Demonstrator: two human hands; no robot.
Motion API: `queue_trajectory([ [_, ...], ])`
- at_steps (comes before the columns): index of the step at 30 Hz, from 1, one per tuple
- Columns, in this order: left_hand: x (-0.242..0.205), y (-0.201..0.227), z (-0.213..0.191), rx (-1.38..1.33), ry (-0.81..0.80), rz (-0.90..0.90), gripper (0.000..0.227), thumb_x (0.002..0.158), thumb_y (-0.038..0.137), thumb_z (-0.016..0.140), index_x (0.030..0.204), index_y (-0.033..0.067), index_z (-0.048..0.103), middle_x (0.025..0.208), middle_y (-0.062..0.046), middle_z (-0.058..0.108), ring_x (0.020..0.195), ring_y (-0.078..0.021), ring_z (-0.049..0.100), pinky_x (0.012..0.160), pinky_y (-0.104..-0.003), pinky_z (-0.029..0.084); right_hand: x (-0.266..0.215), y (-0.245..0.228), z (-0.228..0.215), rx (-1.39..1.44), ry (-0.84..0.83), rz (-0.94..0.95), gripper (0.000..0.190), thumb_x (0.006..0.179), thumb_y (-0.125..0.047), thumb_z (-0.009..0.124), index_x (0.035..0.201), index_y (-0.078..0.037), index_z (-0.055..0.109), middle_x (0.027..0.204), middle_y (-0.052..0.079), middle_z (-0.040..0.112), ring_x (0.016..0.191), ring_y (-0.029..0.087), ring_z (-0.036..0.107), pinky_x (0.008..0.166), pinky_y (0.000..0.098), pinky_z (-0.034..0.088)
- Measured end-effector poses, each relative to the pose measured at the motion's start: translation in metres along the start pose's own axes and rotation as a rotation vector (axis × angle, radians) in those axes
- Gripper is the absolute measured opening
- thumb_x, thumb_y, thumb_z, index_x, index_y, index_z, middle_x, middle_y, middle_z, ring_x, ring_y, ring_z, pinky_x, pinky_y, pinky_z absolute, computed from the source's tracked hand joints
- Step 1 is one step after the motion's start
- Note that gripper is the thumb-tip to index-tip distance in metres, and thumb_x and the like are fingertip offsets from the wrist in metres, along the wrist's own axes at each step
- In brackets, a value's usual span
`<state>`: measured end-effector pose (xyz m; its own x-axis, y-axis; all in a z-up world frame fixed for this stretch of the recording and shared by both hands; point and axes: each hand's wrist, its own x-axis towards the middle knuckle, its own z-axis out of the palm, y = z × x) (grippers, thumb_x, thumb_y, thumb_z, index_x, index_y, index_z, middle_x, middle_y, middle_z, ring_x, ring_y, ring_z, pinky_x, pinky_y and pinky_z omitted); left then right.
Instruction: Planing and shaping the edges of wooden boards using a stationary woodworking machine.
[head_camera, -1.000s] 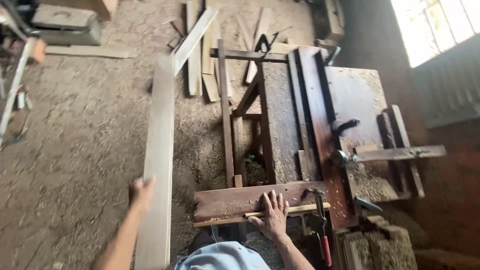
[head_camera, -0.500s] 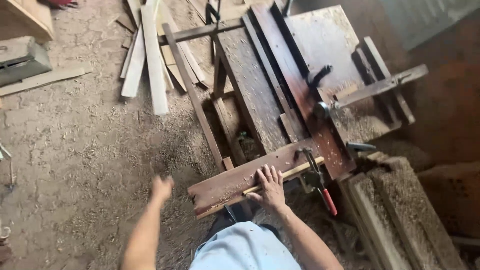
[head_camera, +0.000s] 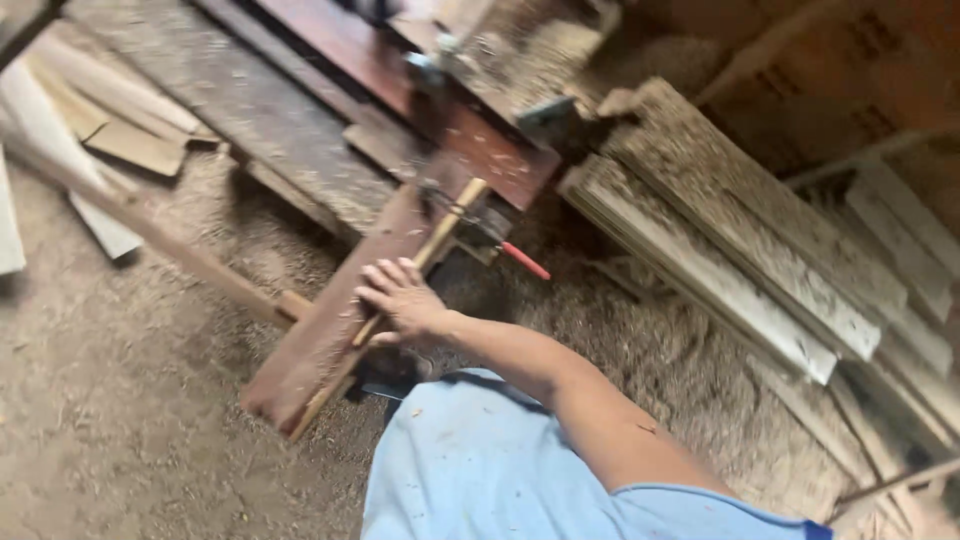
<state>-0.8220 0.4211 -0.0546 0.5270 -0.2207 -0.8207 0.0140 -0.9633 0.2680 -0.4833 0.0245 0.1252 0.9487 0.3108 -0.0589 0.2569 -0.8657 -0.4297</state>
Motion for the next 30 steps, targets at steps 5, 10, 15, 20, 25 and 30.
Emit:
queue_trajectory([
  [5, 0.072, 0.032, -0.029, 0.19, -0.057, 0.08, 0.057, 0.089, 0.047, 0.061, 0.126, 0.0025, 0.064, 0.121, -0.022, 0.073, 0.113, -0.0329, 0.072, 0.095, -0.044, 0.058, -0.046, 0.012, -0.019, 0.803, -0.197, -0.165, 0.073, 0.08, -0.054, 0.072, 0.136, -0.008, 0.062, 0.135, 0.017, 0.063, 0.126, 0.035, 0.061, 0.107, 0.044, 0.05],
  [10, 0.163, 0.114, -0.069, 0.111, 0.089, 0.054, 0.056, 0.086, 0.041, 0.066, 0.122, -0.0011, 0.065, 0.117, -0.028, 0.07, 0.11, -0.0408, 0.068, 0.092, -0.049, 0.055, -0.167, 0.121, -0.046, 0.779, -0.46, -0.005, 0.076, 0.087, -0.062, 0.067, 0.139, -0.006, 0.063, 0.14, 0.018, 0.066, 0.129, 0.035, 0.064, 0.108, 0.0424, 0.051],
  [15, 0.257, 0.254, -0.083, 0.148, 0.116, 0.061, 0.046, 0.095, 0.043, 0.057, 0.109, 0.0025, 0.073, 0.107, -0.029, 0.073, 0.107, -0.0447, 0.069, 0.09, -0.051, 0.056, -0.324, 0.272, -0.064, 0.428, -0.128, 0.664, 0.063, 0.082, -0.047, 0.071, 0.129, -0.006, 0.067, 0.125, 0.02, 0.069, 0.116, 0.036, 0.065, 0.1, 0.0471, 0.05],
  [20, 0.33, 0.444, -0.056, 0.016, 0.269, 0.794, 0.064, 0.097, 0.049, 0.073, 0.118, -0.0119, 0.065, 0.118, -0.037, 0.064, 0.111, -0.0508, 0.059, 0.097, -0.058, 0.046, -0.506, 0.333, -0.06, 0.698, 0.07, 1.719, 0.068, 0.092, -0.052, 0.059, 0.147, -0.012, 0.052, 0.137, 0.012, 0.064, 0.108, 0.029, 0.073, 0.091, 0.0423, 0.061],
  [25, 0.294, 0.649, -0.135, -0.05, 0.236, 0.802, 0.037, 0.093, 0.035, 0.068, 0.089, -0.0008, 0.06, 0.089, -0.023, 0.059, 0.084, -0.0367, 0.056, 0.074, -0.05, 0.048, -0.645, 0.309, 0.076, 0.364, -0.216, 1.741, 0.063, 0.091, -0.045, 0.063, 0.144, -0.012, 0.055, 0.14, 0.01, 0.062, 0.122, 0.026, 0.063, 0.098, 0.0409, 0.054],
  [30, 0.332, 0.761, -0.179, -0.003, 0.191, 0.667, 0.023, 0.091, 0.013, 0.07, 0.083, 0.0137, 0.049, 0.082, -0.002, 0.049, 0.075, -0.0199, 0.047, 0.061, -0.044, 0.042, -0.664, 0.179, 0.211, 1.313, 0.679, 2.329, 0.049, 0.095, -0.038, 0.059, 0.137, -0.014, 0.053, 0.132, 0.008, 0.052, 0.113, 0.029, 0.053, 0.078, 0.0678, 0.053],
])
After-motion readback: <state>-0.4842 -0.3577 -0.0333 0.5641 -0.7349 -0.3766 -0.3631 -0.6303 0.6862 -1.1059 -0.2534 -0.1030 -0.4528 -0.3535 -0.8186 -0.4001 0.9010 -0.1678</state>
